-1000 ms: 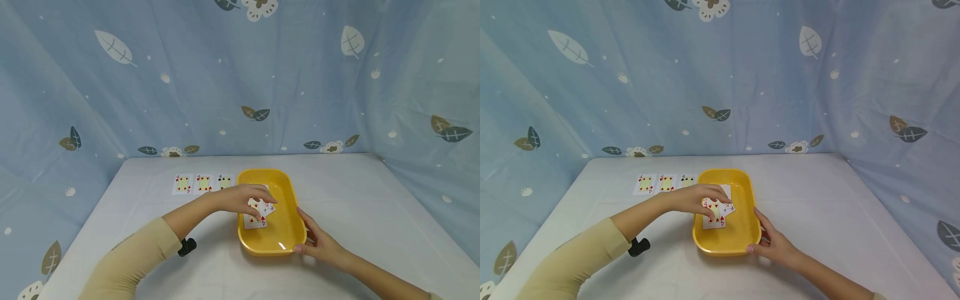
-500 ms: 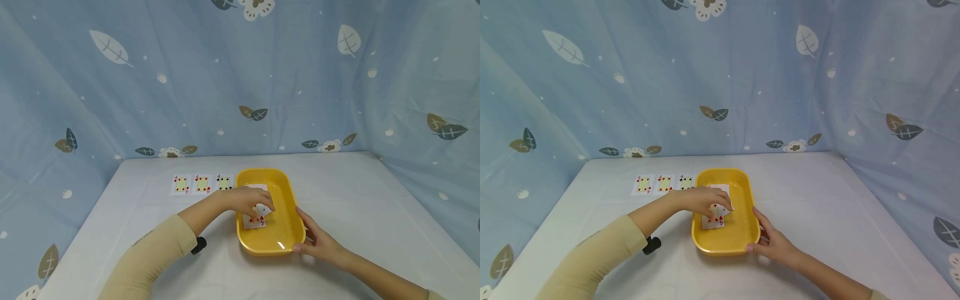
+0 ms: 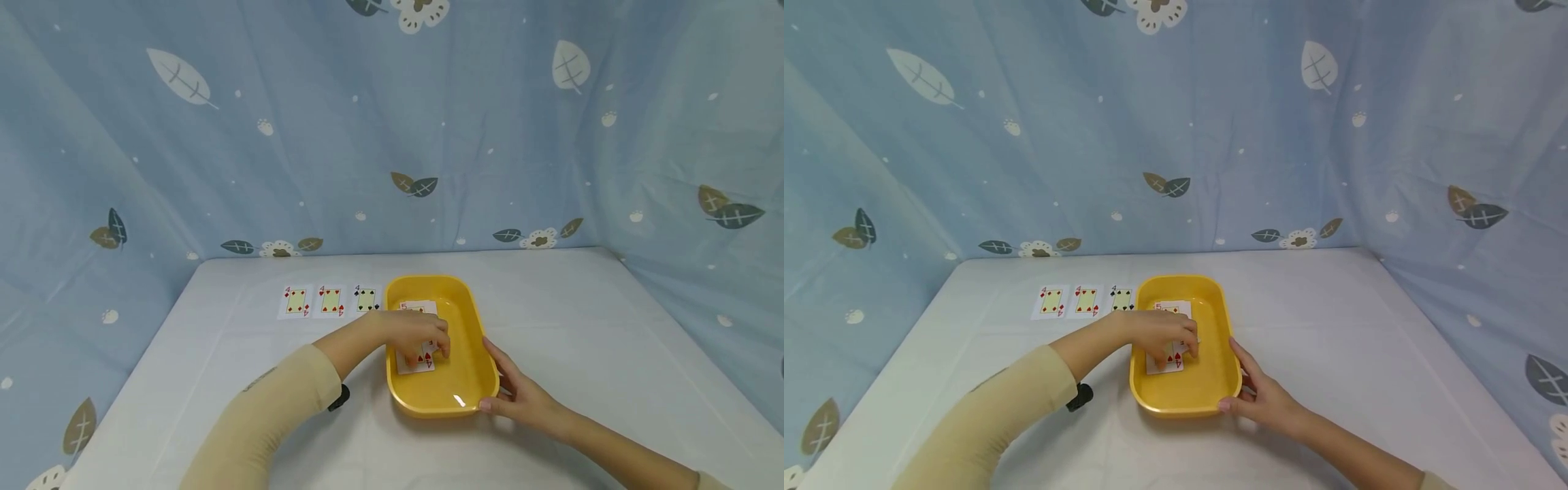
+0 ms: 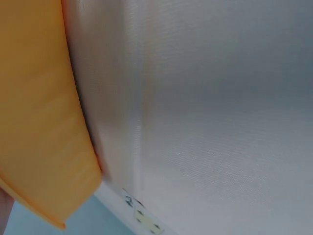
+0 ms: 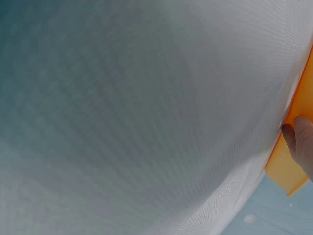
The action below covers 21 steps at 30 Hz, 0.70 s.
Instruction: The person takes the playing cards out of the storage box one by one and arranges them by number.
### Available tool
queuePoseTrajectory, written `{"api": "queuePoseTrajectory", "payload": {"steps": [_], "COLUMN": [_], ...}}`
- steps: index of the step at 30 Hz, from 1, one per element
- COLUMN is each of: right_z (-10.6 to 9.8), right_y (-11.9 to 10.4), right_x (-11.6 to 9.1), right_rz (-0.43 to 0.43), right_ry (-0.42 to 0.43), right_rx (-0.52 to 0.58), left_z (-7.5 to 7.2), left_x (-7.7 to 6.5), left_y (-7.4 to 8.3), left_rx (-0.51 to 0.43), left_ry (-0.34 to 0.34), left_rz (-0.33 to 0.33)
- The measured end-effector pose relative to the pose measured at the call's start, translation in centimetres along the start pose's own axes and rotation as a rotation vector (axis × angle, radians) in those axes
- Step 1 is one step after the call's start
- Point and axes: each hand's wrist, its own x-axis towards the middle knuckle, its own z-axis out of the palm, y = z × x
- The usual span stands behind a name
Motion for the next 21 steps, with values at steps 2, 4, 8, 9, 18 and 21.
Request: {"api": "queuePoseTrajectory", "payload": {"steps": [2, 4, 8, 9, 18, 21], "right_z": [-0.02, -0.03, -0.03, -0.02, -0.03, -0.04], "right_y": [0.06, 0.09, 0.11, 0.12, 0.13, 0.08], "right_x": [-0.01, -0.02, -0.05, -0.06, -0.08, -0.06], "right_rz": [-0.007, -0.013, -0.011, -0.009, -0.014, -0.013], "right_ry": [-0.002, -0.002, -0.002, -0.001, -0.001, -0.001], "right_rx": [0.001, 0.003, 0.013, 0.013, 0.005, -0.003], "left_z": [0.08, 0.11, 0.14, 0.12, 0.05, 0.06], "left_x": [0.21, 0.37, 0.57, 0.62, 0.86, 0.94], "left_y": [-0.11, -0.23, -0.37, -0.39, -0.59, -0.72], "left_rx": [-0.016, -0.009, 0.047, 0.059, 0.058, 0.052], "left_ry": [-0.014, -0.026, -0.038, -0.037, -0.045, -0.057], "left_rz": [-0.012, -0.023, -0.041, -0.043, -0.061, -0.061]}}
